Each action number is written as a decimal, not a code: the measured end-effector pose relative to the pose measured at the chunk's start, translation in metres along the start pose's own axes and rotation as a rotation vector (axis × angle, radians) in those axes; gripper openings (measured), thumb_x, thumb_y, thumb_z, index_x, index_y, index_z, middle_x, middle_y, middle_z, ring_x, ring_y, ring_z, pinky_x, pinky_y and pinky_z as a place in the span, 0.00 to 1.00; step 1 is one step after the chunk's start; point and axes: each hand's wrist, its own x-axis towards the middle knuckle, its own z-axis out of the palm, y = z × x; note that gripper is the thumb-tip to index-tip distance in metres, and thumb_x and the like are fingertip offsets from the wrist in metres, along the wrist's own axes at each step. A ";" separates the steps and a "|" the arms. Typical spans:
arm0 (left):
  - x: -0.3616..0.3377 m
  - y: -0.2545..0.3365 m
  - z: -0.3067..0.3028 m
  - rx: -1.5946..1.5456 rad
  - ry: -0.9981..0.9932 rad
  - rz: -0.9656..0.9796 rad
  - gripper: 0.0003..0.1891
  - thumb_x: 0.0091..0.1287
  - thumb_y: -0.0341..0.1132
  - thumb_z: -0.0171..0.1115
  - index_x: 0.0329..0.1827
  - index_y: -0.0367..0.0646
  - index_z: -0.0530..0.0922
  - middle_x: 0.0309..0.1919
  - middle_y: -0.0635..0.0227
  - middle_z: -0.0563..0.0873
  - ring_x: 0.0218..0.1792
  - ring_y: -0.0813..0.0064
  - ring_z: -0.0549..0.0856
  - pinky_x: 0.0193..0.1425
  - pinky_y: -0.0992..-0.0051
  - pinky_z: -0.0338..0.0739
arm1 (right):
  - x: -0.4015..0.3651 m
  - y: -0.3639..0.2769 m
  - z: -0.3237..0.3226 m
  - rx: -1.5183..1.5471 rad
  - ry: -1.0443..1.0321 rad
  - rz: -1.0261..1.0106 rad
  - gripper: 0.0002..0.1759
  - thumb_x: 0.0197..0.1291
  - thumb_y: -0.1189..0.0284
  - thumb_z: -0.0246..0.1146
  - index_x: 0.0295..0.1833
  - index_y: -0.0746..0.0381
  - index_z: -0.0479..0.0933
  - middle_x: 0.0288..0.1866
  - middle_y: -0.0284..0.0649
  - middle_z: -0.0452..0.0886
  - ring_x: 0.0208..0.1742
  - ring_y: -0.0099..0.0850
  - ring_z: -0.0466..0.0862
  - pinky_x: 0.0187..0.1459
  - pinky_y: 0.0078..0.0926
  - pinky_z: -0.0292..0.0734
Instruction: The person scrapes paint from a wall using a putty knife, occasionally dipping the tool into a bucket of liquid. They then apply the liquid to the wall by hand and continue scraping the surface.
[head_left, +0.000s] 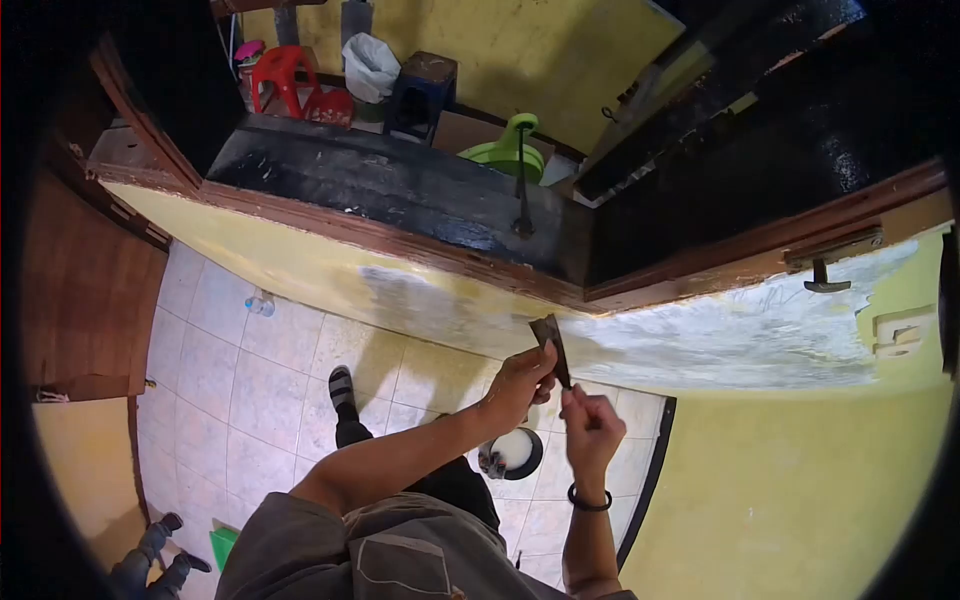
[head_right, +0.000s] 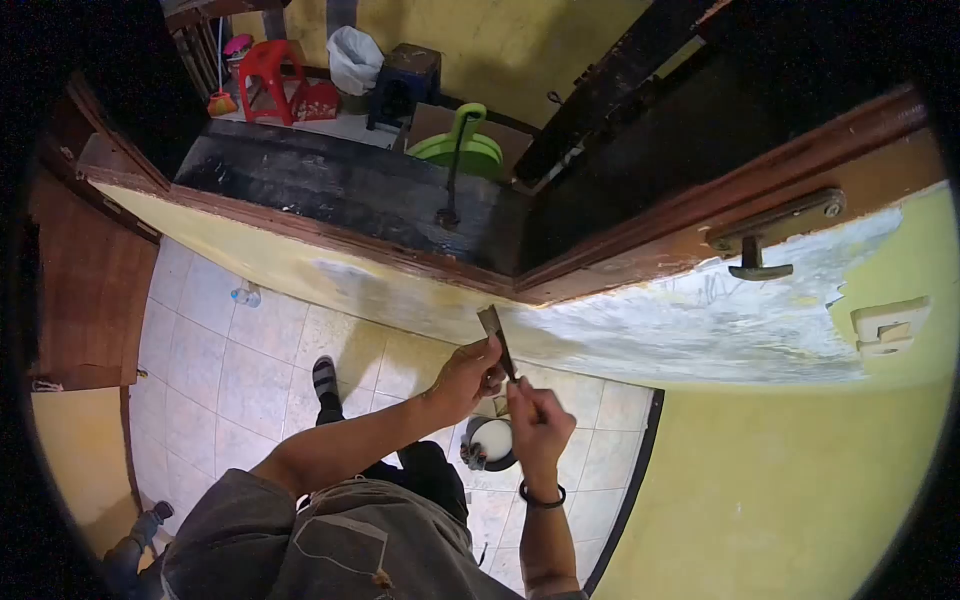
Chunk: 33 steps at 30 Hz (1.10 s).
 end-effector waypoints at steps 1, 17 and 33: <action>-0.005 -0.011 0.003 -0.012 0.002 -0.022 0.19 0.67 0.54 0.55 0.25 0.50 0.71 0.18 0.81 0.68 0.20 0.89 0.63 0.24 0.84 0.57 | -0.006 -0.007 -0.008 0.056 -0.018 0.052 0.05 0.55 0.78 0.68 0.33 0.69 0.80 0.16 0.26 0.70 0.19 0.12 0.61 0.20 0.12 0.55; -0.019 -0.007 0.008 0.060 -0.068 -0.076 0.18 0.70 0.51 0.53 0.31 0.47 0.75 0.19 0.81 0.67 0.20 0.88 0.62 0.24 0.84 0.55 | -0.012 -0.008 -0.024 0.004 -0.100 0.041 0.08 0.58 0.75 0.65 0.32 0.69 0.78 0.20 0.35 0.80 0.20 0.13 0.71 0.23 0.12 0.64; -0.009 -0.015 0.019 0.166 0.016 -0.001 0.22 0.64 0.58 0.58 0.25 0.48 0.76 0.18 0.82 0.70 0.19 0.90 0.63 0.24 0.85 0.57 | -0.010 -0.001 -0.039 0.072 -0.040 0.007 0.07 0.57 0.78 0.66 0.29 0.68 0.76 0.17 0.32 0.77 0.20 0.12 0.71 0.22 0.12 0.66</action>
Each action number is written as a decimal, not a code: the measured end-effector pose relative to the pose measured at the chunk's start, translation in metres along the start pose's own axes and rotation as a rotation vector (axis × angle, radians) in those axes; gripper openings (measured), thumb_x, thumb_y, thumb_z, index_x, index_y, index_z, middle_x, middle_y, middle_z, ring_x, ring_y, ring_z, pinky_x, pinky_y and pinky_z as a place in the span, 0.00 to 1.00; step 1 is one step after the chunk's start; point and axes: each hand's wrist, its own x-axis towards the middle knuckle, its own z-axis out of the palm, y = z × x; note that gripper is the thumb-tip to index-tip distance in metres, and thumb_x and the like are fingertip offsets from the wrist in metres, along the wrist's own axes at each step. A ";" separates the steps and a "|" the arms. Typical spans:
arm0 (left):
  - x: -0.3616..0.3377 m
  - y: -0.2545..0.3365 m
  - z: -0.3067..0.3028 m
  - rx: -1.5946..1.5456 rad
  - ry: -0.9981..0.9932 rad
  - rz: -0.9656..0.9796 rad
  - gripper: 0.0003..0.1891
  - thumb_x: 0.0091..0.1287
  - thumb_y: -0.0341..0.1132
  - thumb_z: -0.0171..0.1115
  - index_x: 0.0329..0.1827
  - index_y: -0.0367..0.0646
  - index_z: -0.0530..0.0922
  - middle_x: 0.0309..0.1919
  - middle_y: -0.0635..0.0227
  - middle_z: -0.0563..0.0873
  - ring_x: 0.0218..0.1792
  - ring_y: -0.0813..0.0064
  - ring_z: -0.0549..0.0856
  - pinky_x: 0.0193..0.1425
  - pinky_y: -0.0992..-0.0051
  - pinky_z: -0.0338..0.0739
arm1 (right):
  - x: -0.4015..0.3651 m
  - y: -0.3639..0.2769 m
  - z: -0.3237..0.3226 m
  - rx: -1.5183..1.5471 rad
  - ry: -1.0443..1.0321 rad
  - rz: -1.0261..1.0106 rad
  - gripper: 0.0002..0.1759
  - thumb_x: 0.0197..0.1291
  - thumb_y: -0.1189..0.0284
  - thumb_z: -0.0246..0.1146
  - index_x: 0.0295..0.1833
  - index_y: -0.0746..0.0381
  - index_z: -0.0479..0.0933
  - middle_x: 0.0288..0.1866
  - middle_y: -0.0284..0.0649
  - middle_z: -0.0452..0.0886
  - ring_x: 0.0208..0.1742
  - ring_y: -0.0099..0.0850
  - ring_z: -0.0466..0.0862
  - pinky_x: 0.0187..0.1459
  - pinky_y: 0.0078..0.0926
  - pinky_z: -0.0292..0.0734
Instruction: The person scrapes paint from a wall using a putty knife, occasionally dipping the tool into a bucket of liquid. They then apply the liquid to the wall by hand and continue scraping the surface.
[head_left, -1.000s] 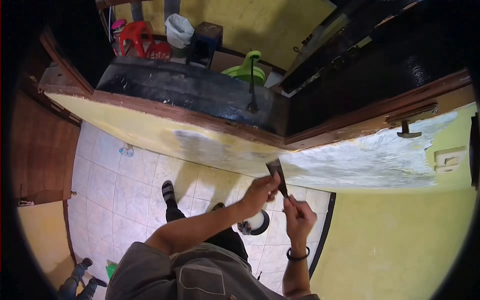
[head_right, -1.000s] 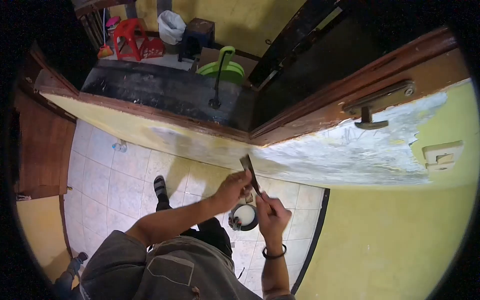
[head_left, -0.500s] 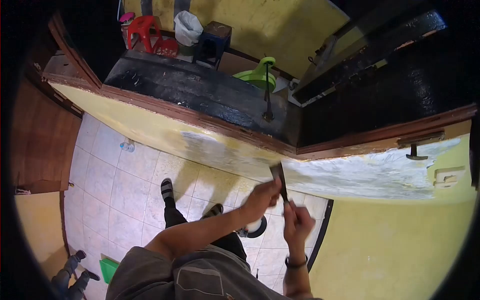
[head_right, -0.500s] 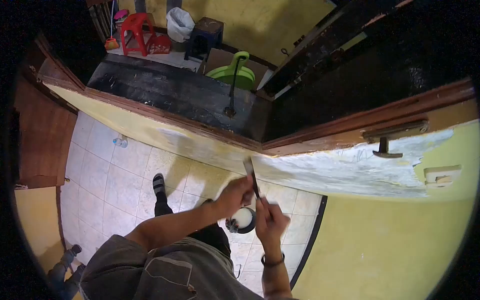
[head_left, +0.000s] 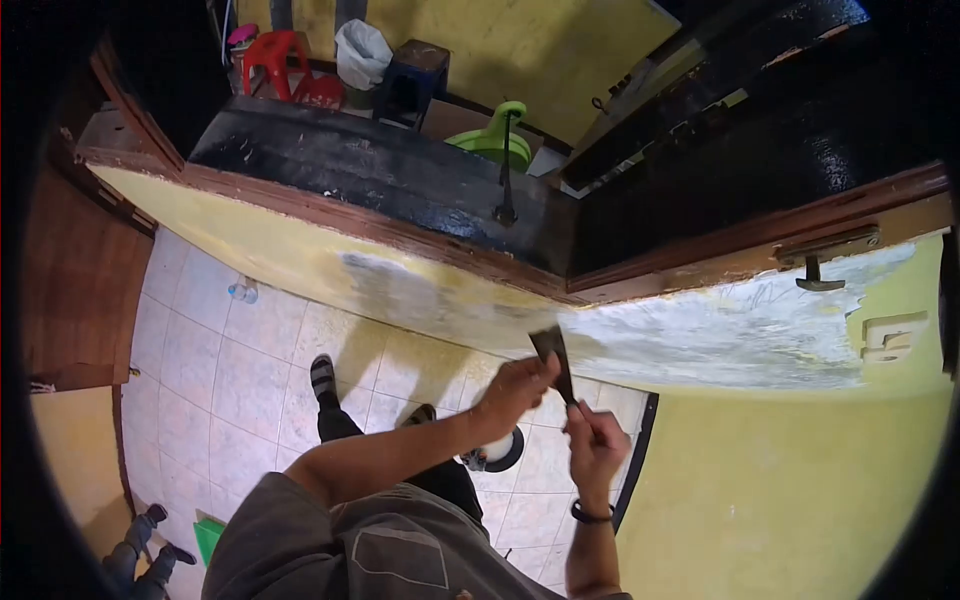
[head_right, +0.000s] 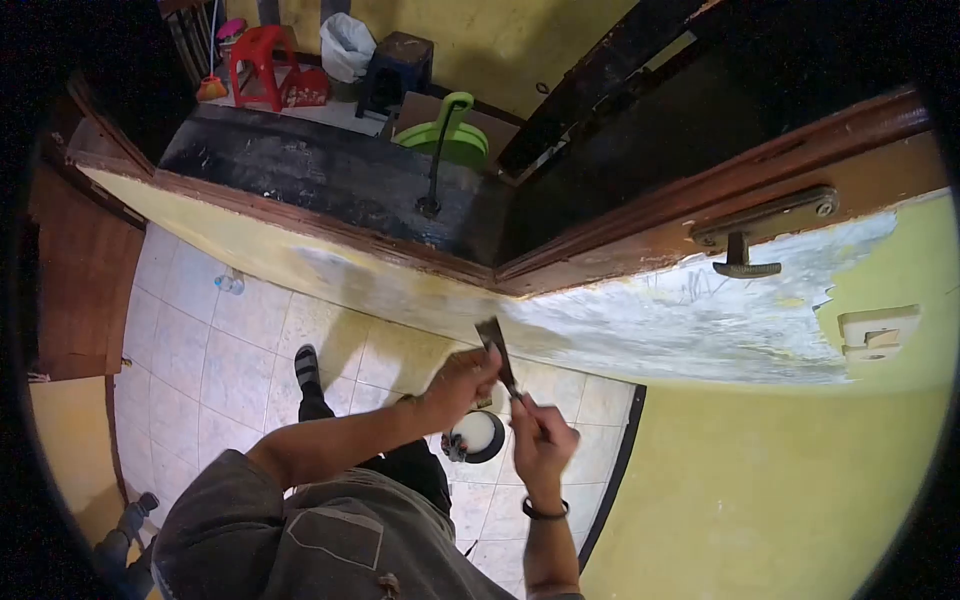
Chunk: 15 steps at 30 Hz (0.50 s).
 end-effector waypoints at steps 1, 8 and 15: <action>-0.008 0.002 0.007 0.066 0.005 -0.025 0.22 0.63 0.58 0.59 0.24 0.48 0.76 0.17 0.83 0.68 0.19 0.89 0.62 0.24 0.85 0.57 | -0.004 0.002 -0.005 -0.012 -0.004 -0.037 0.07 0.57 0.78 0.66 0.30 0.69 0.76 0.16 0.32 0.76 0.19 0.12 0.70 0.21 0.14 0.65; 0.002 0.015 -0.028 -0.122 0.052 0.097 0.20 0.67 0.55 0.55 0.26 0.49 0.74 0.17 0.83 0.67 0.19 0.90 0.62 0.23 0.84 0.56 | 0.013 -0.005 0.037 -0.075 -0.069 -0.088 0.09 0.56 0.76 0.67 0.29 0.68 0.76 0.13 0.26 0.67 0.18 0.11 0.60 0.19 0.13 0.54; -0.004 0.015 -0.021 0.001 0.050 0.051 0.19 0.68 0.54 0.55 0.29 0.49 0.73 0.18 0.83 0.65 0.19 0.88 0.61 0.23 0.83 0.55 | 0.001 0.009 0.035 -0.071 -0.006 0.057 0.10 0.58 0.74 0.66 0.28 0.68 0.77 0.17 0.33 0.78 0.20 0.12 0.70 0.22 0.13 0.64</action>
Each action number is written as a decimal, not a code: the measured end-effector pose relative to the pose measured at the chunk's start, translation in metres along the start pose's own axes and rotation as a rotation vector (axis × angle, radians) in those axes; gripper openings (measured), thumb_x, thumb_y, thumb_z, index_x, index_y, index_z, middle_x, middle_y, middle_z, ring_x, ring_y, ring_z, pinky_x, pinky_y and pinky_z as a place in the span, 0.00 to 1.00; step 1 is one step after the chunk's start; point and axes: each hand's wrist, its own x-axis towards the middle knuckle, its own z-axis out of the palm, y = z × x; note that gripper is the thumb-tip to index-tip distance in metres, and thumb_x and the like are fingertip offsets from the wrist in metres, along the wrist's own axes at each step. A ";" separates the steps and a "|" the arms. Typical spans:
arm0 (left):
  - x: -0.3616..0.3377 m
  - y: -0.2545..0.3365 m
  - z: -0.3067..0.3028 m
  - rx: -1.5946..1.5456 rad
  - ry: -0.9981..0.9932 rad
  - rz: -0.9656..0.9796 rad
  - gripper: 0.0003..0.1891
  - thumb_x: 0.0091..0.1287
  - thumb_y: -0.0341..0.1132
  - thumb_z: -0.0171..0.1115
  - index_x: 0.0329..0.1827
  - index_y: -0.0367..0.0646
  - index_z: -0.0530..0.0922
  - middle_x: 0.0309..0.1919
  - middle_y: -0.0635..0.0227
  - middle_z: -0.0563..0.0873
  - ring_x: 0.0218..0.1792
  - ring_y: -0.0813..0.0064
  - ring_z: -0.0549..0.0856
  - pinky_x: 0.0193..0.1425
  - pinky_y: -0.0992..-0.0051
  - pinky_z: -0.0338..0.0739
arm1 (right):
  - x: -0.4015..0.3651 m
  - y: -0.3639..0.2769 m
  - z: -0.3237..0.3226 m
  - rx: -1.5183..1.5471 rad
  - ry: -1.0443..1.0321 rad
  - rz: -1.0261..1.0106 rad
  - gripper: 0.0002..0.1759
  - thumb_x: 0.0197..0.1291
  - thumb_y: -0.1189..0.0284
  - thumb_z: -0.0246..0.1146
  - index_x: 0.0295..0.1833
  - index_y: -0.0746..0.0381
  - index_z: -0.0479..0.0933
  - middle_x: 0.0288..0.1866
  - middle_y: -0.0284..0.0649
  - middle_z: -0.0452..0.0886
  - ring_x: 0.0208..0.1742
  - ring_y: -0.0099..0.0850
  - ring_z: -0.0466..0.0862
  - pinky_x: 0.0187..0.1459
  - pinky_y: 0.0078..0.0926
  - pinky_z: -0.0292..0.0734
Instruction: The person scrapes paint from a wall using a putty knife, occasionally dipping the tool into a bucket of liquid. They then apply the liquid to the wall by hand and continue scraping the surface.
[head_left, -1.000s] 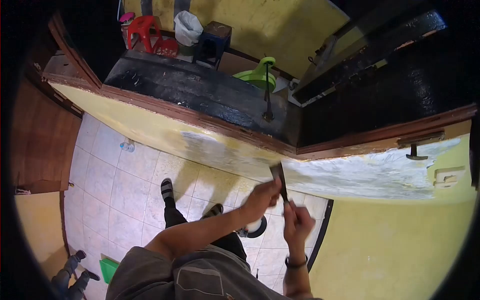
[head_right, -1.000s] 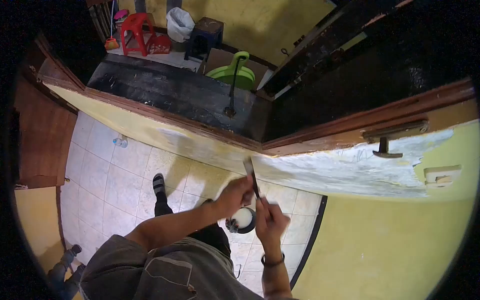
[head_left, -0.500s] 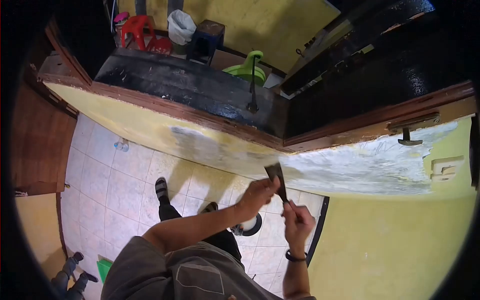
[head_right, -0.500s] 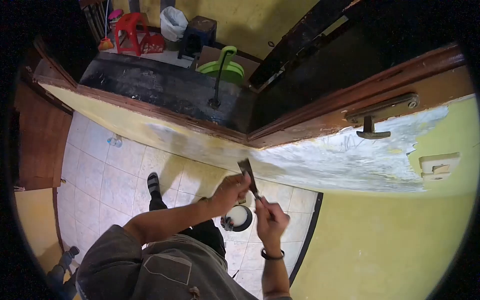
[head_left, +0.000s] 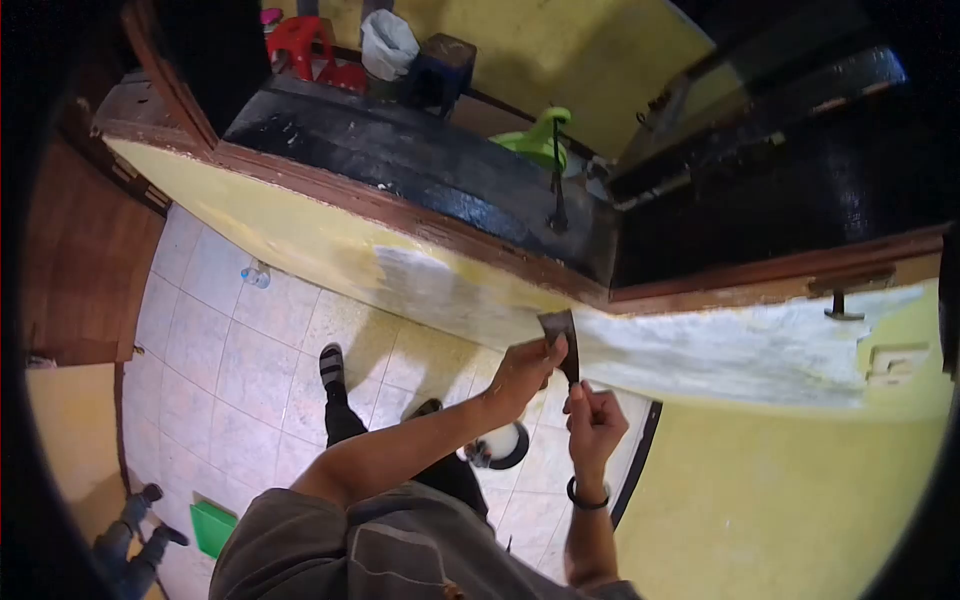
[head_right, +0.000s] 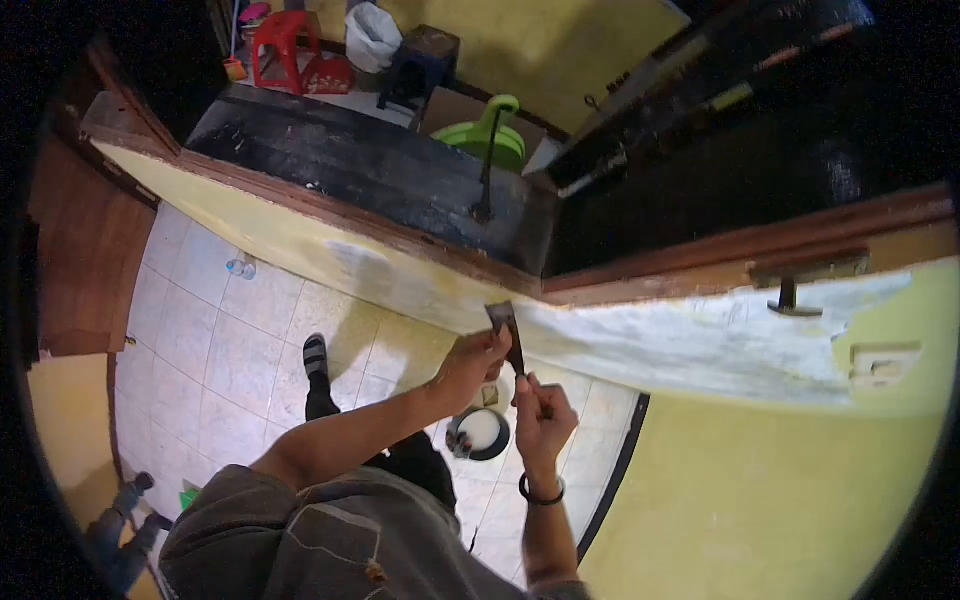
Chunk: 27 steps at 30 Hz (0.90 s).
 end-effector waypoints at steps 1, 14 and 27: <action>0.008 0.006 -0.003 -0.020 -0.002 -0.032 0.19 0.68 0.54 0.55 0.29 0.49 0.73 0.18 0.82 0.65 0.19 0.88 0.61 0.23 0.83 0.55 | 0.009 0.003 0.007 0.105 0.017 0.046 0.09 0.58 0.74 0.66 0.28 0.68 0.77 0.17 0.33 0.78 0.20 0.12 0.70 0.22 0.12 0.64; 0.002 -0.006 0.015 0.044 -0.102 -0.029 0.19 0.68 0.54 0.55 0.26 0.50 0.73 0.17 0.82 0.66 0.18 0.89 0.62 0.21 0.84 0.54 | 0.000 -0.002 -0.028 0.018 0.023 -0.083 0.08 0.57 0.76 0.66 0.29 0.68 0.77 0.16 0.32 0.76 0.21 0.12 0.73 0.23 0.11 0.67; -0.003 -0.015 0.004 0.058 -0.099 -0.080 0.18 0.68 0.51 0.57 0.28 0.48 0.76 0.16 0.83 0.68 0.18 0.90 0.63 0.21 0.83 0.54 | -0.005 -0.001 -0.021 0.054 -0.055 0.031 0.08 0.59 0.75 0.64 0.30 0.67 0.76 0.17 0.31 0.75 0.18 0.11 0.67 0.20 0.11 0.60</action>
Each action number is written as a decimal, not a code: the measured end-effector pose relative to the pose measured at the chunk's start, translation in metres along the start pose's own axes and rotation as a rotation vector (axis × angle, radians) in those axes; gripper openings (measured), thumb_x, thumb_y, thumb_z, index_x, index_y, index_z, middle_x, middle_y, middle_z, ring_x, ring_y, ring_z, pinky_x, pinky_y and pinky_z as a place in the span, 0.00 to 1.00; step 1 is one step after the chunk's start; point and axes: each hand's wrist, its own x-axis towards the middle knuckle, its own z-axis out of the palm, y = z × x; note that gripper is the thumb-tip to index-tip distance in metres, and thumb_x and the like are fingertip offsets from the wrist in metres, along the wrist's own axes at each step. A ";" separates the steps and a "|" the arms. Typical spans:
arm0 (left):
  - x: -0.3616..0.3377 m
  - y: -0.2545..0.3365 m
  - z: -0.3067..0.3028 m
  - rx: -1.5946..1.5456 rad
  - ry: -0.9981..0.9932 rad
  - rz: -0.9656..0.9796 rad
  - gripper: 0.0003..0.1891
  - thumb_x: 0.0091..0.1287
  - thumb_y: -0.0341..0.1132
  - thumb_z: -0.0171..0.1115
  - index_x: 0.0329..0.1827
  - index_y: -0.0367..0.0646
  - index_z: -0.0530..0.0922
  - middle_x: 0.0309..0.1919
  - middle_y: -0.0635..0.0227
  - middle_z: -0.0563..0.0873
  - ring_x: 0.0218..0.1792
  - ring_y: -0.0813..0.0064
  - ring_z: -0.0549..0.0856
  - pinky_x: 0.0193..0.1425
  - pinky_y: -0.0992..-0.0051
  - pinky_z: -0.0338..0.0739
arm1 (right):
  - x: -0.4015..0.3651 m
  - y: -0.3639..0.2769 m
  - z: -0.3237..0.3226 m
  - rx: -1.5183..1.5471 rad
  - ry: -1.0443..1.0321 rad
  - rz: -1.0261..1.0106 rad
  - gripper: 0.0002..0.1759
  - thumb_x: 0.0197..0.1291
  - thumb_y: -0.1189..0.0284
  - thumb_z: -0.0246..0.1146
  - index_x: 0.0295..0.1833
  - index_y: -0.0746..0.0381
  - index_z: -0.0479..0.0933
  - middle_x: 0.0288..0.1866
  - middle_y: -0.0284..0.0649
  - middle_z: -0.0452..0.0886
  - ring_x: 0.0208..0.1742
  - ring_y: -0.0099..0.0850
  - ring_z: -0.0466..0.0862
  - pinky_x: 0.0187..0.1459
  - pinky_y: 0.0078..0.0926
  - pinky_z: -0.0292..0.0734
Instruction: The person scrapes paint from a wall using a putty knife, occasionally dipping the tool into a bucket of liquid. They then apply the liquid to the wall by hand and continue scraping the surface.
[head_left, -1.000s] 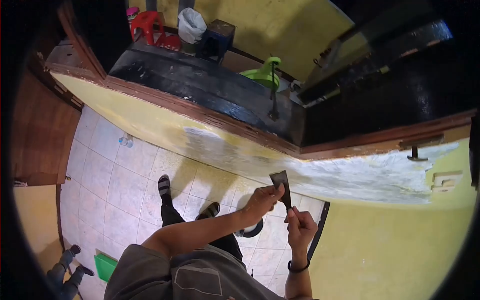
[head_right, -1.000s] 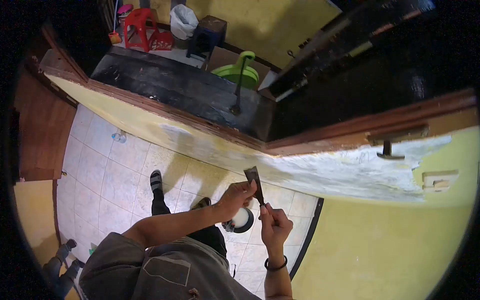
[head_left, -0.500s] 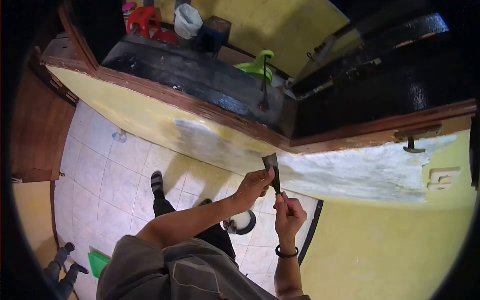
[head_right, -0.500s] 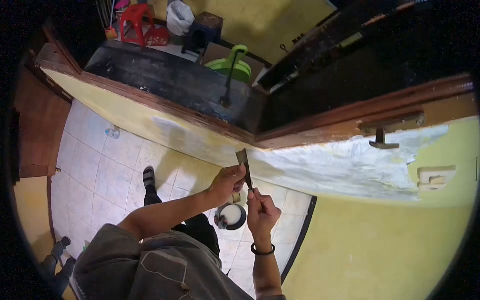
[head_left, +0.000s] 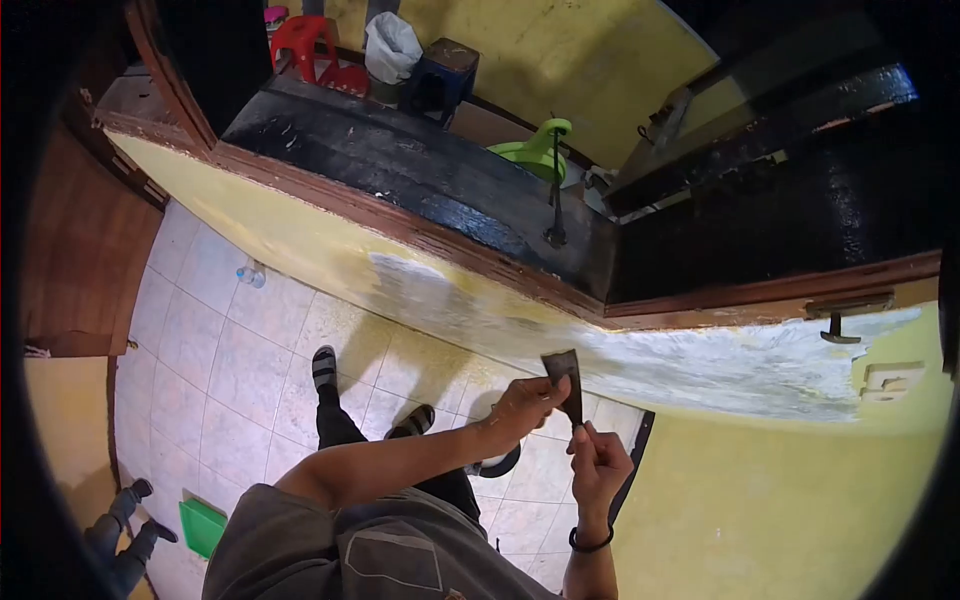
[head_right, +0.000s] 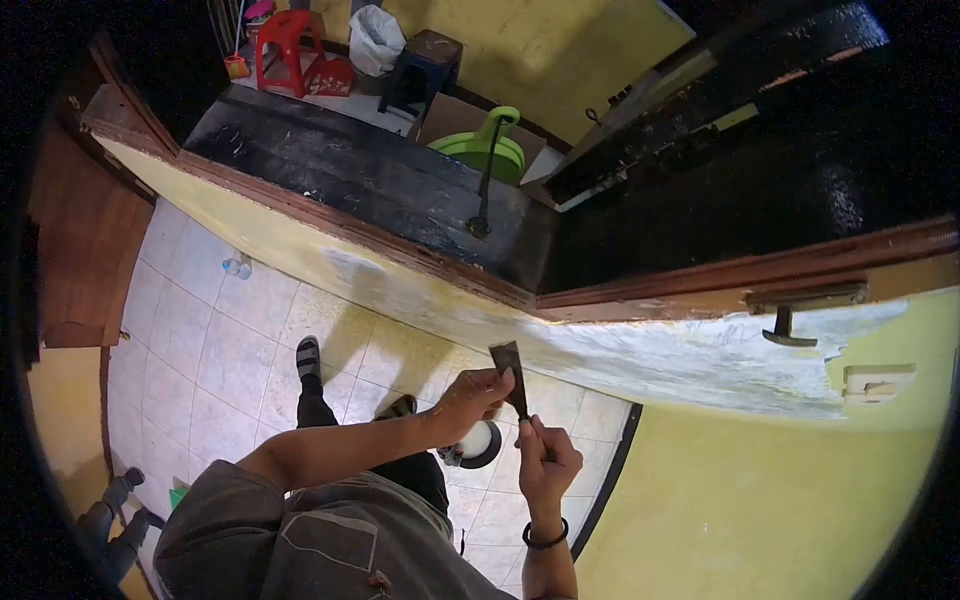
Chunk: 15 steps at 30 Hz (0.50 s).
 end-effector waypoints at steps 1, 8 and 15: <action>0.003 0.009 0.003 -0.033 0.055 0.067 0.19 0.68 0.52 0.56 0.27 0.47 0.76 0.16 0.83 0.67 0.18 0.90 0.62 0.22 0.83 0.54 | 0.009 -0.003 0.007 -0.006 0.005 -0.014 0.08 0.59 0.75 0.65 0.29 0.67 0.75 0.17 0.32 0.75 0.18 0.11 0.67 0.20 0.11 0.60; -0.003 -0.007 0.003 0.034 -0.020 -0.045 0.22 0.70 0.55 0.51 0.26 0.46 0.73 0.17 0.81 0.66 0.19 0.86 0.62 0.24 0.81 0.58 | -0.008 -0.001 -0.013 -0.022 0.017 -0.117 0.09 0.56 0.75 0.67 0.29 0.68 0.77 0.14 0.32 0.74 0.16 0.15 0.67 0.19 0.20 0.64; 0.000 0.013 -0.025 -0.073 0.073 0.164 0.18 0.69 0.51 0.55 0.26 0.48 0.75 0.15 0.82 0.66 0.17 0.89 0.61 0.21 0.83 0.53 | 0.013 -0.004 0.029 -0.047 -0.014 -0.192 0.08 0.56 0.76 0.67 0.29 0.66 0.76 0.13 0.26 0.65 0.18 0.12 0.61 0.20 0.13 0.56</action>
